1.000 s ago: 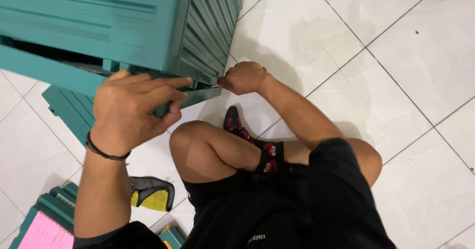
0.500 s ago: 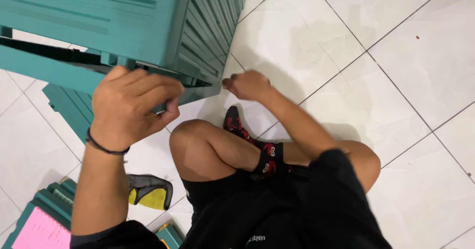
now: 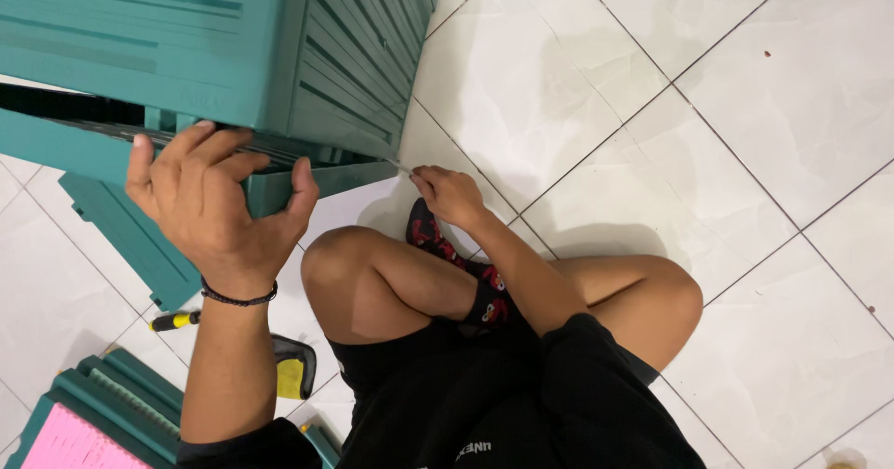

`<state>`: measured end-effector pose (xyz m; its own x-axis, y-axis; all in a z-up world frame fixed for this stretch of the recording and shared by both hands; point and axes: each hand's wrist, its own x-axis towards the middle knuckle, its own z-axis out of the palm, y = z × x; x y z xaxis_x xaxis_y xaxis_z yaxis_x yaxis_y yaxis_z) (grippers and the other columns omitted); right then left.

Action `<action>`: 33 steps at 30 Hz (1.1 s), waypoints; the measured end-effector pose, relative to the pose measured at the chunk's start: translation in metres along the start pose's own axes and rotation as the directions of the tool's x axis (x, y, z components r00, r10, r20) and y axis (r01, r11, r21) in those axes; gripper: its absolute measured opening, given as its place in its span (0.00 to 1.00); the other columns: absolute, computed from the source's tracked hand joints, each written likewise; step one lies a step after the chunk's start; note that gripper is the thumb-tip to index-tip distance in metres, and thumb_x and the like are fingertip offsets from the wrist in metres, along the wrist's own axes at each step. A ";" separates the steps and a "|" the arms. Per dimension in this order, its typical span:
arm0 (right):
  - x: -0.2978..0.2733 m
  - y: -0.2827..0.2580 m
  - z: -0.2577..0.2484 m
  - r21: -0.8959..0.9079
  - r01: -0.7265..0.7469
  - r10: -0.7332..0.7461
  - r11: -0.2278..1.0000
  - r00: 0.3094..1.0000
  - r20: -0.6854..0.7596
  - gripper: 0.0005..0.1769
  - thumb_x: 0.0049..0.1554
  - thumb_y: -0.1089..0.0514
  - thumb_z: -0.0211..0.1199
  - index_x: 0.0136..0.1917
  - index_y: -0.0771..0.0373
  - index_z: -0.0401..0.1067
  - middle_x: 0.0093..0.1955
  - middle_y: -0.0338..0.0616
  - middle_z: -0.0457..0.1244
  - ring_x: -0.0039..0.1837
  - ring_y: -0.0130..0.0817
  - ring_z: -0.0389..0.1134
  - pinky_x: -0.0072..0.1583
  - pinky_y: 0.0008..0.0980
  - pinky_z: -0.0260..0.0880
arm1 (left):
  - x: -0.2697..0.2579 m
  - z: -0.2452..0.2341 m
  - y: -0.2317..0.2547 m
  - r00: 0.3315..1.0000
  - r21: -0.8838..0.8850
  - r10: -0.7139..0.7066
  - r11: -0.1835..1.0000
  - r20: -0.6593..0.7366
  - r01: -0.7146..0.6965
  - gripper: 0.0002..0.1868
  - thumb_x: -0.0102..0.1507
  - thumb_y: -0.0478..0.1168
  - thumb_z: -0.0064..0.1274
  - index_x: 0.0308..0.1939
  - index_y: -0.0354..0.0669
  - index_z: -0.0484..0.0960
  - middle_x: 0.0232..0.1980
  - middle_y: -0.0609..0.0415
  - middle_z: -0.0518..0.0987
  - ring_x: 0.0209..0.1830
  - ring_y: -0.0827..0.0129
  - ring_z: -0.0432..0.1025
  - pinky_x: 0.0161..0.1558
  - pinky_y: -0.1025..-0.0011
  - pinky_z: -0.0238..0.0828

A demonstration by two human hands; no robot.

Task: The person sits on the floor and uses a screwdriver to pry apart the seams of a green plastic crate. They remove the side panels and lids one by one, placing them on the floor.

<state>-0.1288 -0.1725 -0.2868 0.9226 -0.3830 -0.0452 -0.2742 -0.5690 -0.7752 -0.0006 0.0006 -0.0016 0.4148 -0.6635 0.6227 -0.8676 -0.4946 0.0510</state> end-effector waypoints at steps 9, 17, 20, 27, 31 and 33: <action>0.008 0.008 -0.002 -0.050 0.008 -0.004 0.999 0.997 0.082 0.17 0.66 0.48 0.53 0.55 0.56 0.79 0.50 0.45 0.72 0.48 0.49 0.72 0.50 0.45 0.72 | 0.003 -0.007 0.000 0.998 -0.019 0.004 1.000 0.055 -0.003 0.18 0.63 0.41 0.75 0.35 0.44 0.76 0.50 0.55 0.84 0.62 0.61 0.74 0.75 0.57 0.49; 0.022 0.002 -0.015 -0.218 0.160 -0.126 0.963 0.979 0.159 0.18 0.66 0.48 0.51 0.58 0.57 0.77 0.52 0.46 0.71 0.45 0.49 0.72 0.48 0.45 0.72 | 0.016 -0.012 -0.001 0.997 -0.075 0.010 0.997 0.081 -0.004 0.22 0.65 0.43 0.77 0.33 0.44 0.74 0.47 0.57 0.83 0.51 0.64 0.71 0.70 0.61 0.55; 0.035 -0.004 -0.023 -0.295 0.228 -0.153 0.928 0.954 0.256 0.18 0.65 0.49 0.51 0.59 0.56 0.77 0.49 0.48 0.71 0.43 0.50 0.72 0.46 0.46 0.72 | 0.020 -0.012 -0.002 0.997 -0.080 0.006 0.997 0.081 0.000 0.22 0.63 0.41 0.77 0.33 0.44 0.73 0.47 0.57 0.83 0.50 0.63 0.72 0.68 0.61 0.56; 0.088 -0.021 -0.052 -0.257 0.410 -0.260 0.875 0.847 0.464 0.15 0.64 0.49 0.53 0.55 0.51 0.78 0.44 0.47 0.71 0.43 0.48 0.72 0.45 0.47 0.72 | 0.020 -0.017 -0.012 0.994 -0.105 -0.011 0.994 0.109 0.023 0.20 0.63 0.38 0.73 0.32 0.45 0.72 0.47 0.59 0.83 0.52 0.65 0.74 0.69 0.62 0.56; 0.120 -0.031 -0.062 -0.351 0.492 -0.186 0.797 0.752 0.633 0.16 0.64 0.47 0.52 0.52 0.47 0.80 0.43 0.45 0.71 0.44 0.48 0.72 0.46 0.49 0.72 | 0.020 -0.021 -0.024 0.989 -0.125 -0.016 0.991 0.149 0.035 0.22 0.62 0.38 0.73 0.29 0.45 0.70 0.47 0.60 0.84 0.52 0.67 0.74 0.67 0.62 0.56; 0.130 -0.032 -0.060 -0.339 0.488 -0.176 0.804 0.741 0.648 0.15 0.62 0.48 0.53 0.53 0.46 0.80 0.44 0.44 0.71 0.45 0.48 0.72 0.47 0.49 0.72 | 0.022 -0.023 -0.034 0.986 -0.154 -0.010 0.987 0.165 0.036 0.23 0.63 0.38 0.73 0.28 0.44 0.69 0.46 0.60 0.84 0.51 0.67 0.75 0.66 0.62 0.56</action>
<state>-0.0167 -0.2473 -0.2304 0.9077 0.2879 -0.3051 0.1377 -0.8915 -0.4316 0.0316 0.0155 0.0281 0.4629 -0.7421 0.4848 -0.8842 -0.4253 0.1931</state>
